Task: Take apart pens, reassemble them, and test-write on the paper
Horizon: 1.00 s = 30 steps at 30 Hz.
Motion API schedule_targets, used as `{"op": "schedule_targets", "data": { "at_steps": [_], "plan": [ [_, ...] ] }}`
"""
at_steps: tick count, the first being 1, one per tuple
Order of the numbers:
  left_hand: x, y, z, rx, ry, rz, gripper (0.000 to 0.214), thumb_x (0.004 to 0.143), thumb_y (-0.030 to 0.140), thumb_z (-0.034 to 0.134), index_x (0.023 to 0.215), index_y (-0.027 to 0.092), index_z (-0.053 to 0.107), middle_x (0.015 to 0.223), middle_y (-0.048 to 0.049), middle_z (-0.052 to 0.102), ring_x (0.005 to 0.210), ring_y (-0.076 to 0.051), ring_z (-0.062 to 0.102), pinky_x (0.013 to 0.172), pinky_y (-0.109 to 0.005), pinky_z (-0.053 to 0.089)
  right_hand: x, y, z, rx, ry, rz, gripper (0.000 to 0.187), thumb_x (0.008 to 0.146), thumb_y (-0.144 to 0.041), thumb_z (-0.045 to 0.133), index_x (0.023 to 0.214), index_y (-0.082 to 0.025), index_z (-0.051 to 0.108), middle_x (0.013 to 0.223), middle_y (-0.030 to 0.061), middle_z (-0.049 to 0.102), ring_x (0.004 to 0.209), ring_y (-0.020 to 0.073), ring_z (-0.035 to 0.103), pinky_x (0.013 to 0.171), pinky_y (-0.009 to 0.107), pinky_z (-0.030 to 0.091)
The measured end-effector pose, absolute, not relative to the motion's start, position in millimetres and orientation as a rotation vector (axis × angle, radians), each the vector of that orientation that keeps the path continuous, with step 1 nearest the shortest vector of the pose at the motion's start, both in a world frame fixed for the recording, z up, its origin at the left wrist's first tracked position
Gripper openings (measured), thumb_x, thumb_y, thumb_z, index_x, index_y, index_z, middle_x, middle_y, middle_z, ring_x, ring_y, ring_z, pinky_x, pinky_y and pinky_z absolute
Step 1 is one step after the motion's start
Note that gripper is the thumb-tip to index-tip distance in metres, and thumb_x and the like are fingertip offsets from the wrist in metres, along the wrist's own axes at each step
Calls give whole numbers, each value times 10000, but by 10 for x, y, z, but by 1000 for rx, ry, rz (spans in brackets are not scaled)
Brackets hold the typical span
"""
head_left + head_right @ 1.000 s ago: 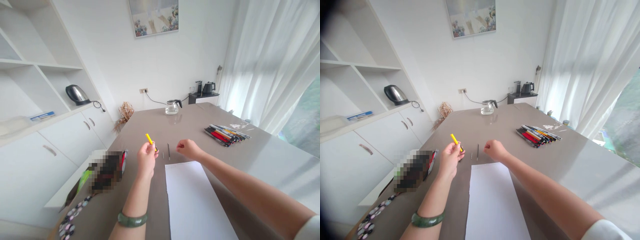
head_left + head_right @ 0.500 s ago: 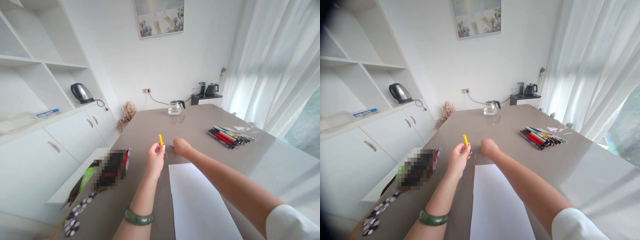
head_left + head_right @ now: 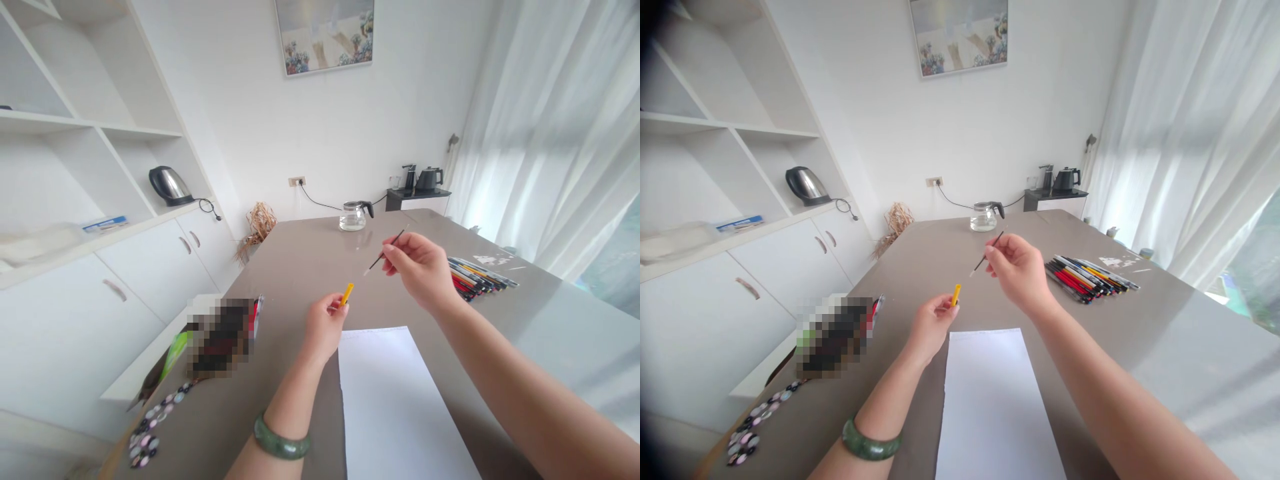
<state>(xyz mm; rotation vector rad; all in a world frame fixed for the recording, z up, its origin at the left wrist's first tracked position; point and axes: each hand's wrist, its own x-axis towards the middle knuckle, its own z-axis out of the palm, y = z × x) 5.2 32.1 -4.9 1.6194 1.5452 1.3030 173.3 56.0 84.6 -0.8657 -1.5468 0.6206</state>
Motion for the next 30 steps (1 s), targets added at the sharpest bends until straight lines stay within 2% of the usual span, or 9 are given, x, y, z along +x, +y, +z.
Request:
{"op": "schedule_targets", "data": {
  "at_steps": [5, 10, 18, 21, 24, 25, 28, 30],
  "plan": [
    [104, 316, -53, 1638, 1573, 1256, 214, 688, 309, 523, 853, 201, 605, 769, -24, 604, 625, -105, 535, 607, -218, 397, 1671, 433, 841, -830, -1636, 605, 140, 740, -291, 483, 711, -154, 496, 758, 34, 577, 579, 94, 519, 509, 206, 414],
    [115, 322, -89, 1642, 1539, 1278, 215, 690, 312, 523, 857, 207, 608, 772, -26, 604, 624, -108, 528, 611, -224, 399, 1652, 469, 755, -922, -1748, 560, 119, 739, -267, 468, 706, -161, 510, 759, 26, 596, 615, 101, 518, 554, 208, 405],
    [129, 325, -80, 1578, 1481, 1326, 239, 663, 318, 562, 854, 183, 613, 774, -44, 602, 628, -119, 531, 602, -233, 400, 1643, 485, 688, -997, -1939, 602, 202, 746, -292, 439, 681, -161, 579, 881, 38, 612, 707, 117, 528, 614, 215, 400],
    [81, 326, -30, 1538, 1441, 1355, 253, 663, 329, 565, 862, 178, 605, 778, -42, 599, 639, -114, 529, 608, -231, 401, 1675, 515, 673, -1026, -2008, 662, 244, 717, -346, 487, 846, -172, 600, 930, 51, 600, 736, 127, 534, 626, 222, 409],
    [-43, 336, 38, 1380, 1417, 1445, 302, 664, 363, 561, 913, 195, 584, 805, -34, 582, 659, -109, 531, 604, -231, 412, 1699, 585, 609, -1076, -2112, 758, 410, 691, -394, 520, 1041, -182, 536, 923, 48, 599, 746, 131, 538, 617, 217, 415],
    [-96, 342, 61, 1315, 1411, 1487, 316, 663, 375, 560, 925, 199, 576, 810, -31, 574, 667, -108, 533, 604, -232, 417, 1689, 618, 568, -1120, -2152, 774, 400, 702, -399, 505, 1038, -186, 538, 901, 40, 605, 736, 127, 540, 609, 211, 413],
    [-244, 364, 112, 1150, 1389, 1591, 337, 644, 389, 574, 921, 197, 565, 808, -24, 553, 688, -102, 536, 616, -228, 425, 1573, 732, 396, -1418, -2277, 688, 267, 756, -355, 426, 871, -192, 602, 796, 19, 620, 682, 112, 547, 566, 191, 392],
    [-308, 377, 127, 1079, 1383, 1624, 357, 625, 391, 592, 921, 194, 562, 816, -25, 549, 694, -101, 539, 614, -223, 426, 1430, 801, 273, -1568, -2366, 602, 227, 742, -332, 444, 798, -193, 615, 770, 19, 623, 669, 116, 551, 544, 188, 378]
  ]
}}
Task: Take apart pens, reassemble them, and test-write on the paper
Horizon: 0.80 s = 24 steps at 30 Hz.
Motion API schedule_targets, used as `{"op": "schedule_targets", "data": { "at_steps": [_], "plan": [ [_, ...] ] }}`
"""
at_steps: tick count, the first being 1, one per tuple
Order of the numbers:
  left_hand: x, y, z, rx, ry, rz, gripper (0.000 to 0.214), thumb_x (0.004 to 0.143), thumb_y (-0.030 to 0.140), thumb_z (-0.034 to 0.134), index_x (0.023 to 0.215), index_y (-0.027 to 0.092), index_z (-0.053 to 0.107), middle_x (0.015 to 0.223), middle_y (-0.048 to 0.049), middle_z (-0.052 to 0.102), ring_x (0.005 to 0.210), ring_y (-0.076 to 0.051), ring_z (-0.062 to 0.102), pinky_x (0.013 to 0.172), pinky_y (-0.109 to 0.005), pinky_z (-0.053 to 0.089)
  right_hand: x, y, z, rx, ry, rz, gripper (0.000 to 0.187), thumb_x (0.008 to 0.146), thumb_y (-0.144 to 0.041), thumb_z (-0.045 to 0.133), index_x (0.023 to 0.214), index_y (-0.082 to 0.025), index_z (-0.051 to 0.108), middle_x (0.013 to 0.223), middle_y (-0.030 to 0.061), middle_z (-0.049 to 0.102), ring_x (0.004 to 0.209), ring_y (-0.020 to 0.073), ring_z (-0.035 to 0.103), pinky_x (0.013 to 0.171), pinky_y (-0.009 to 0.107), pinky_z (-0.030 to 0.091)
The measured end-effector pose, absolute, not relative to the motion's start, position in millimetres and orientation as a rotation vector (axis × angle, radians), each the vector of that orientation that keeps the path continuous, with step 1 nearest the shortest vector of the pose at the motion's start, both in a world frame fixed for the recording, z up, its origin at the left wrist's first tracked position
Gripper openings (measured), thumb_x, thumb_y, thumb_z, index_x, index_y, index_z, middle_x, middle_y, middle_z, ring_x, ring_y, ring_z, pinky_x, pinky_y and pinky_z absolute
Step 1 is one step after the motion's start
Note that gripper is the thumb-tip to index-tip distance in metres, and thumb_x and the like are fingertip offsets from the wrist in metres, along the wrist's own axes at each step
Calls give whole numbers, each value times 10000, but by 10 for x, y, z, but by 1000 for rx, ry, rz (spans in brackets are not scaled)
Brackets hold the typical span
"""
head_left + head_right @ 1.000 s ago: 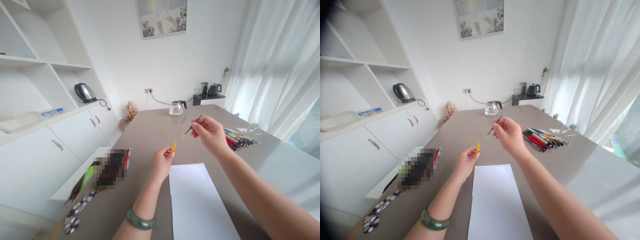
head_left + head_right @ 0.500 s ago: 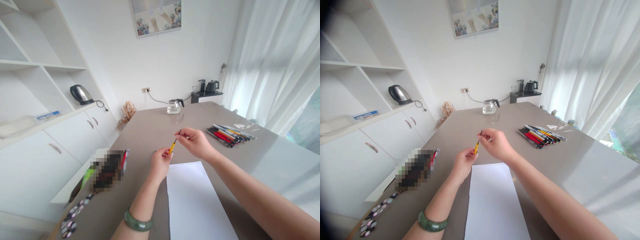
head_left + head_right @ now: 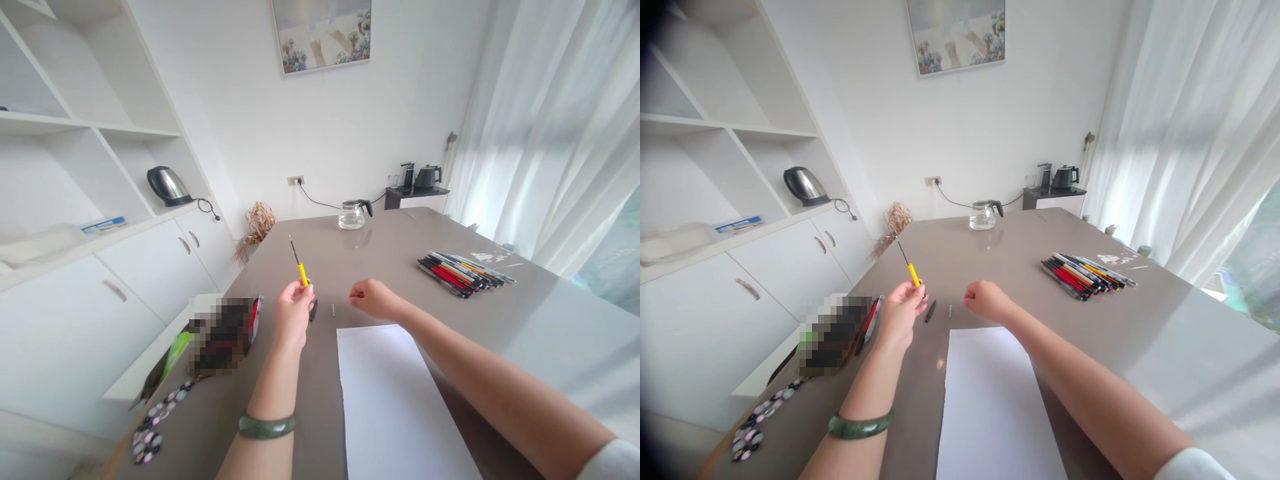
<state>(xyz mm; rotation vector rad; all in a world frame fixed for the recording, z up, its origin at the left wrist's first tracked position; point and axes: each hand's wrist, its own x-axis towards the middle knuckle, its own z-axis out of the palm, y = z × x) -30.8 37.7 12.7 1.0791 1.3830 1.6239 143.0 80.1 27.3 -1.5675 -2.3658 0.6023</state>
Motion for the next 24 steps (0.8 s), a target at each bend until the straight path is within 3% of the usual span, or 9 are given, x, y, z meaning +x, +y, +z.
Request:
{"op": "schedule_targets", "data": {
  "at_steps": [3, 9, 16, 24],
  "plan": [
    [-342, 387, 126, 1048, 1388, 1639, 377, 607, 396, 605, 920, 190, 564, 823, -31, 552, 691, -102, 541, 602, -216, 426, 1178, 872, 132, -1655, -2413, 546, 252, 689, -389, 503, 749, -177, 624, 706, 46, 624, 641, 154, 560, 519, 217, 369],
    [-328, 392, 108, 1070, 1412, 1635, 376, 609, 396, 600, 917, 184, 569, 812, -36, 560, 678, -104, 541, 585, -212, 426, 853, 923, 35, -1721, -2478, 445, 298, 636, -408, 557, 810, -176, 621, 819, 92, 621, 732, 211, 573, 557, 253, 389],
    [-304, 399, 69, 1143, 1451, 1595, 387, 622, 397, 583, 939, 173, 574, 808, -51, 573, 675, -119, 541, 554, -211, 418, 916, 870, 88, -1574, -2543, 454, 136, 671, -244, 542, 751, -170, 622, 786, 65, 633, 731, 181, 568, 591, 225, 386],
    [-145, 394, -28, 1326, 1445, 1476, 329, 645, 355, 569, 914, 166, 594, 742, -41, 574, 607, -110, 525, 546, -217, 400, 1482, 878, 413, -1438, -2187, 543, 278, 788, -297, 381, 958, -174, 564, 795, 31, 613, 630, 112, 549, 558, 198, 405]
  ]
}}
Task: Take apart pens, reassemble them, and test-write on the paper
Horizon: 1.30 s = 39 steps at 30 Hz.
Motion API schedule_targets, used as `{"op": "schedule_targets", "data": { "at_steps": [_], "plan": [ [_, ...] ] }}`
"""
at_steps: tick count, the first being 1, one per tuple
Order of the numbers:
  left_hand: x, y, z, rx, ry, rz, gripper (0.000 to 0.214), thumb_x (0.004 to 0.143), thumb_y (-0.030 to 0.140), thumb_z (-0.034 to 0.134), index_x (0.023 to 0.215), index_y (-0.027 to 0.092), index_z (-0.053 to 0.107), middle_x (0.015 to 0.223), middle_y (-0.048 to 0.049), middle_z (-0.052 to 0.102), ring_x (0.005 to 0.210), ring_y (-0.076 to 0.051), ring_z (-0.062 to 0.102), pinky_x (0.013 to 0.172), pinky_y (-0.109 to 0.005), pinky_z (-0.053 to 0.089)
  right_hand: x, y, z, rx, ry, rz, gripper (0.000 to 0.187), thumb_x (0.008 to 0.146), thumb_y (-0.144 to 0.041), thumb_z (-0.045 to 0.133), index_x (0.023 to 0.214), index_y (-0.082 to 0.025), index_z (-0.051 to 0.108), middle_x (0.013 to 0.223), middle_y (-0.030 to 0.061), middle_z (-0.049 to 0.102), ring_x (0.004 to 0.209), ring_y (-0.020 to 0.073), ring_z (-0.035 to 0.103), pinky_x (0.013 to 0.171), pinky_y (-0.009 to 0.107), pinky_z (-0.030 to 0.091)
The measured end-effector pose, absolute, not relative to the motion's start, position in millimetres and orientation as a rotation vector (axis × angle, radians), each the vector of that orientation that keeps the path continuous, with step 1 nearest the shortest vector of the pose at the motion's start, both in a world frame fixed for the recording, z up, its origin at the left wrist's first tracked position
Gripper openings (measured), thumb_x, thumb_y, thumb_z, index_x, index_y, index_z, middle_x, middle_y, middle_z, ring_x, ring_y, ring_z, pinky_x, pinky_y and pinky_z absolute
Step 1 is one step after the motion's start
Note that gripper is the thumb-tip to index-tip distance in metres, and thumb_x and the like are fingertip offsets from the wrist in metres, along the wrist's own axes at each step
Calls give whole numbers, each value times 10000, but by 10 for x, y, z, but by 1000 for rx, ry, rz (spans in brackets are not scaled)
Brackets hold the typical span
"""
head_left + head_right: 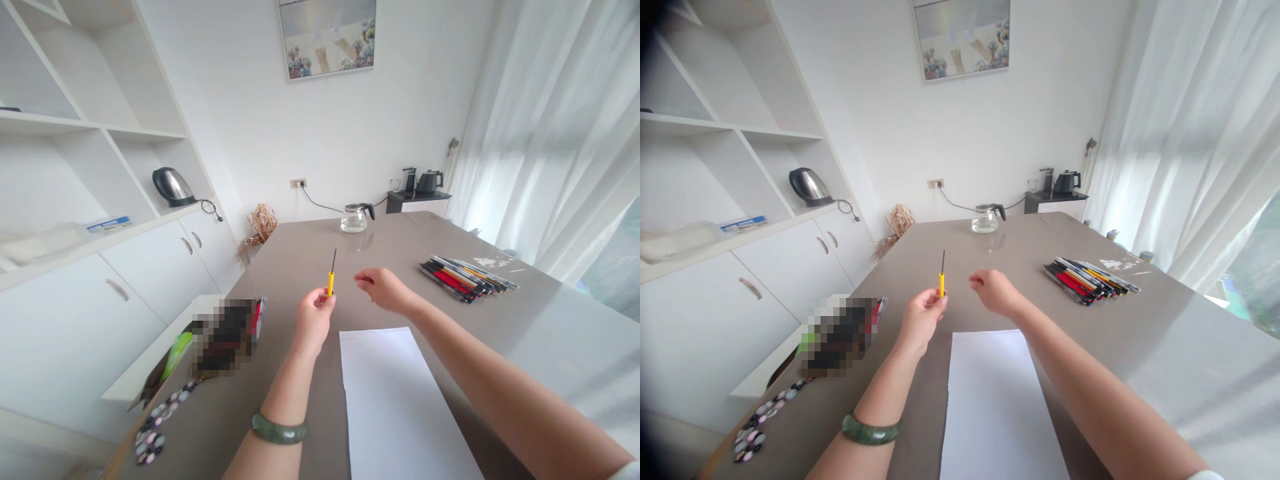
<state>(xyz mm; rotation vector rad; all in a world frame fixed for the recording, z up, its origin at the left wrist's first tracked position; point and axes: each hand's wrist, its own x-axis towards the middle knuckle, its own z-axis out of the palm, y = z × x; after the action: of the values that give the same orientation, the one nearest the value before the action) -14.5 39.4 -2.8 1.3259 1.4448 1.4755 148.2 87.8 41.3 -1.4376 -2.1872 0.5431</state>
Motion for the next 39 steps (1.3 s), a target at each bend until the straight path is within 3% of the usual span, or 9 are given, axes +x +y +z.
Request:
{"op": "schedule_targets", "data": {
  "at_steps": [3, 8, 39],
  "plan": [
    [-18, 354, -48, 1456, 1443, 1411, 272, 656, 340, 562, 866, 174, 611, 737, -39, 592, 611, -113, 522, 574, -225, 398, 1695, 783, 625, -1215, -1888, 686, 269, 764, -347, 425, 887, -158, 571, 682, 25, 587, 518, 97, 513, 491, 209, 421],
    [139, 285, -71, 1621, 1459, 1318, 224, 678, 331, 537, 841, 204, 622, 750, -31, 607, 619, -117, 526, 586, -222, 394, 1840, 567, 899, -866, -1551, 671, 269, 702, -390, 529, 815, -146, 541, 745, 53, 598, 552, 95, 517, 480, 213, 442],
    [164, 250, -16, 1681, 1526, 1235, 251, 704, 347, 511, 876, 192, 607, 739, -14, 590, 605, -101, 509, 587, -214, 390, 1777, 609, 693, -936, -1724, 760, 261, 712, -399, 511, 787, -156, 572, 716, 40, 590, 582, 115, 525, 476, 219, 421]
  ]
}}
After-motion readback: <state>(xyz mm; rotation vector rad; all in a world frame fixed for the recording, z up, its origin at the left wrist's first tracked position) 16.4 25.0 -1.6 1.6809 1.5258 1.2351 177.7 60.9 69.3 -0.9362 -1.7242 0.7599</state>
